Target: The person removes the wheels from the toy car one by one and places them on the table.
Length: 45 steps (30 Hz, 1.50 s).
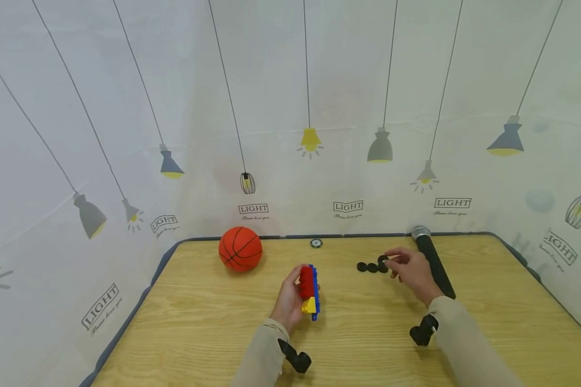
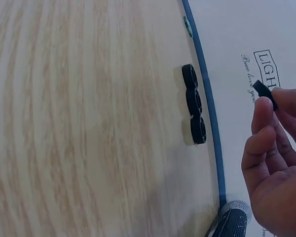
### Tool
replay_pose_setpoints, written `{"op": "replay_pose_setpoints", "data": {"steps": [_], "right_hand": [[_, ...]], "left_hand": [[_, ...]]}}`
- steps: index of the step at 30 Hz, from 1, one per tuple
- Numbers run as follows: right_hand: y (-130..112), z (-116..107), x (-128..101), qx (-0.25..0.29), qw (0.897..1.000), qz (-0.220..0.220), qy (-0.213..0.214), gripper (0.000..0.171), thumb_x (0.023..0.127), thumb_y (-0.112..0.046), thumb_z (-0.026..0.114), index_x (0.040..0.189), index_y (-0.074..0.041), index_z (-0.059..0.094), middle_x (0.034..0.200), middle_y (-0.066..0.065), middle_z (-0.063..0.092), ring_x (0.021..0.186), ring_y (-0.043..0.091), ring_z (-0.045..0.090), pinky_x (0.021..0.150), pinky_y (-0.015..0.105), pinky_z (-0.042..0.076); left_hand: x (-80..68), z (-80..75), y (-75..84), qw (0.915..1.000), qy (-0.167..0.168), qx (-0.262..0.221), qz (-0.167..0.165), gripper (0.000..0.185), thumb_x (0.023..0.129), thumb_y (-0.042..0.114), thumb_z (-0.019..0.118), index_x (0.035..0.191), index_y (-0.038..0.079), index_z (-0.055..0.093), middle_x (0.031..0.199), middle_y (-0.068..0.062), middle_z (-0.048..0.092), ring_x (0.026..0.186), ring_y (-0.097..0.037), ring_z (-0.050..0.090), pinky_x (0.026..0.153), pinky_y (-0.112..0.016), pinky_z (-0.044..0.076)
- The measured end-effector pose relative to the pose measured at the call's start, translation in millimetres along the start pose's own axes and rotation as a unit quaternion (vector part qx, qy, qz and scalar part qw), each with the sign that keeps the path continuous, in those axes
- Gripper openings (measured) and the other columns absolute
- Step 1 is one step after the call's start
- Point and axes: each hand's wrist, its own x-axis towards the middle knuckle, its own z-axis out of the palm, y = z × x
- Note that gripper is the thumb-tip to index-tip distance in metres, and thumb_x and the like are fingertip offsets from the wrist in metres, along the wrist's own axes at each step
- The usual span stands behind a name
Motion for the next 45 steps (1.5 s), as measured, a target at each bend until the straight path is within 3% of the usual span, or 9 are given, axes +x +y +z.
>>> {"op": "replay_pose_setpoints", "data": {"steps": [5, 10, 15, 22, 30, 45], "right_hand": [[7.7, 1.5, 4.0, 0.018, 0.999, 0.041, 0.014, 0.036, 0.100, -0.017, 0.062, 0.132, -0.002, 0.061, 0.117, 0.026, 0.069, 0.072, 0.020, 0.070, 0.062, 0.033, 0.055], [16.2, 5.5, 9.3, 0.031, 0.994, 0.095, 0.041, 0.035, 0.098, -0.018, 0.062, 0.128, 0.001, 0.061, 0.098, 0.018, 0.076, 0.065, 0.011, 0.067, 0.060, 0.030, 0.053], [21.5, 8.8, 10.7, 0.004, 0.991, 0.114, 0.071, 0.032, 0.096, -0.017, 0.063, 0.123, 0.001, 0.062, 0.089, 0.015, 0.075, 0.061, 0.011, 0.067, 0.058, 0.029, 0.051], [26.9, 11.1, 12.4, -0.026, 0.985, 0.144, 0.089, 0.029, 0.096, -0.015, 0.063, 0.119, 0.001, 0.061, 0.071, 0.009, 0.072, 0.054, 0.013, 0.066, 0.053, 0.029, 0.051], [29.0, 13.9, 17.6, -0.032, 0.982, 0.160, 0.095, 0.026, 0.095, -0.013, 0.062, 0.117, 0.001, 0.062, 0.064, 0.005, 0.068, 0.051, 0.013, 0.064, 0.050, 0.029, 0.049], [28.6, 12.9, 18.3, -0.063, 0.982, 0.147, 0.096, 0.021, 0.093, -0.011, 0.062, 0.108, 0.004, 0.061, 0.056, 0.003, 0.064, 0.048, 0.013, 0.061, 0.047, 0.028, 0.046]], "left_hand": [[1.2, -0.1, -0.9, 0.9998, 0.007, 0.015, 0.005, 0.039, 0.105, 0.045, 0.043, 0.136, 0.021, 0.047, 0.122, -0.004, 0.053, 0.105, -0.023, 0.053, 0.084, -0.029, 0.048], [1.4, 0.5, -0.5, 0.9998, 0.009, 0.019, 0.006, 0.042, 0.105, 0.045, 0.044, 0.138, 0.019, 0.047, 0.124, -0.004, 0.053, 0.107, -0.024, 0.053, 0.086, -0.029, 0.047], [0.6, -0.2, -1.7, 0.9998, 0.007, 0.017, 0.007, 0.033, 0.104, 0.043, 0.046, 0.128, 0.022, 0.053, 0.120, -0.002, 0.054, 0.100, -0.021, 0.055, 0.083, -0.027, 0.049], [1.1, -1.3, -1.9, 0.9997, 0.011, 0.022, 0.006, 0.037, 0.105, 0.044, 0.044, 0.132, 0.020, 0.050, 0.121, -0.003, 0.054, 0.102, -0.022, 0.054, 0.084, -0.027, 0.049], [2.8, -4.2, -2.8, 0.9994, 0.016, 0.027, 0.015, 0.036, 0.105, 0.043, 0.045, 0.131, 0.019, 0.052, 0.126, -0.004, 0.054, 0.105, -0.024, 0.055, 0.087, -0.029, 0.049], [2.0, -3.3, -3.2, 0.9990, 0.014, 0.041, 0.012, 0.040, 0.105, 0.044, 0.044, 0.135, 0.019, 0.051, 0.137, -0.008, 0.051, 0.124, -0.033, 0.051, 0.093, -0.031, 0.048]]}}
